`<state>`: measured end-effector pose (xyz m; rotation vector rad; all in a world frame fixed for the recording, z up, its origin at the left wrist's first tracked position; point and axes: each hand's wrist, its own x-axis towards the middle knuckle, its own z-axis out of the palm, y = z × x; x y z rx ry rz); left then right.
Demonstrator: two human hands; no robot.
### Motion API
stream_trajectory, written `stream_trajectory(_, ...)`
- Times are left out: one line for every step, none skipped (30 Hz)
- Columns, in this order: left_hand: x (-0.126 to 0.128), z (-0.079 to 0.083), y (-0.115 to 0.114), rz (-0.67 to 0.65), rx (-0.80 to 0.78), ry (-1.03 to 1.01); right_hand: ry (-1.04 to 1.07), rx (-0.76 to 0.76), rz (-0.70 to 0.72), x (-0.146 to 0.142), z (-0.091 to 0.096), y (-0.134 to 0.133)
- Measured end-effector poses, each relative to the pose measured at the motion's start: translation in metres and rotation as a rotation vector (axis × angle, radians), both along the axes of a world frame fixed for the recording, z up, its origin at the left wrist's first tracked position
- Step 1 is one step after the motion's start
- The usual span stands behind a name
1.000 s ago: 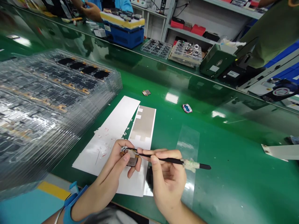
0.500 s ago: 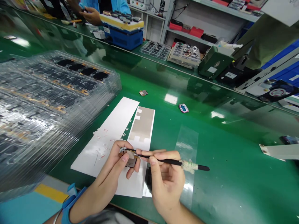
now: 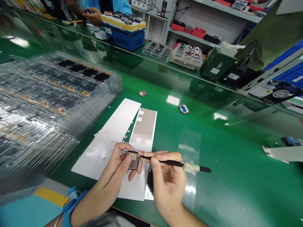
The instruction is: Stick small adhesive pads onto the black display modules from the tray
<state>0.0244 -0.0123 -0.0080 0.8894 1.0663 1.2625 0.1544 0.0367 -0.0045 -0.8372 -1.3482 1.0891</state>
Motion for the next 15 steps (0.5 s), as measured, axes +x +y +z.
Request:
stream_trajectory(0.0002, -0.0006, 0.0, 0.001, 0.008, 0.003, 0.003, 0.003, -0.003, 0.0, 0.0001, 0.0002)
stream_trajectory(0.0004, -0.001, -0.0001, 0.003, 0.013, 0.008, 0.003, 0.005, -0.005, 0.0, 0.0002, 0.0003)
stream_trajectory(0.0005, -0.0013, -0.0004, 0.007, 0.02, 0.011, 0.003, 0.008, -0.005, 0.0001, 0.0003, 0.0003)
stream_trajectory(0.0005, -0.0015, -0.0009, 0.012, 0.023, 0.016, 0.003, 0.011, -0.001, 0.0002, 0.0003, 0.0002)
stream_trajectory(0.0004, -0.0016, -0.0014, 0.018, 0.028, 0.022, 0.004, 0.012, 0.008, 0.0003, 0.0004, 0.0)
stream_trajectory(0.0004, -0.0017, -0.002, 0.022, 0.031, 0.03, 0.005, 0.01, 0.018, 0.0005, 0.0004, -0.0003)
stream_trajectory(0.0003, -0.002, -0.0025, 0.025, 0.031, 0.039, 0.008, 0.007, 0.029, 0.0008, 0.0004, -0.0008)
stream_trajectory(0.0003, -0.0024, -0.0029, 0.031, 0.035, 0.047, 0.013, 0.003, 0.039, 0.001, 0.0003, -0.0013)
stream_trajectory(0.0004, -0.0032, -0.0032, 0.04, 0.041, 0.052, 0.018, 0.001, 0.052, 0.0013, 0.0001, -0.0018)
stream_trajectory(0.0006, -0.0042, -0.0032, 0.05, 0.04, 0.057, 0.025, -0.003, 0.066, 0.0017, -0.0001, -0.0021)
stream_trajectory(0.0008, -0.0055, -0.0031, 0.063, 0.036, 0.058, 0.034, -0.007, 0.081, 0.0022, -0.0003, -0.002)
stream_trajectory(0.0009, -0.0069, -0.0028, 0.077, 0.029, 0.057, 0.046, -0.011, 0.093, 0.0027, -0.0004, -0.0014)
stream_trajectory(0.0009, -0.0083, -0.0023, 0.088, 0.022, 0.054, 0.059, -0.018, 0.099, 0.0034, -0.0003, 0.0)
stream_trajectory(0.0007, -0.0095, -0.0019, 0.091, 0.012, 0.051, 0.072, -0.024, 0.095, 0.0043, 0.0004, 0.0021)
stream_trajectory(0.0004, -0.0102, -0.0015, 0.091, 0.0, 0.051, 0.083, -0.028, 0.081, 0.0053, 0.0017, 0.0052)
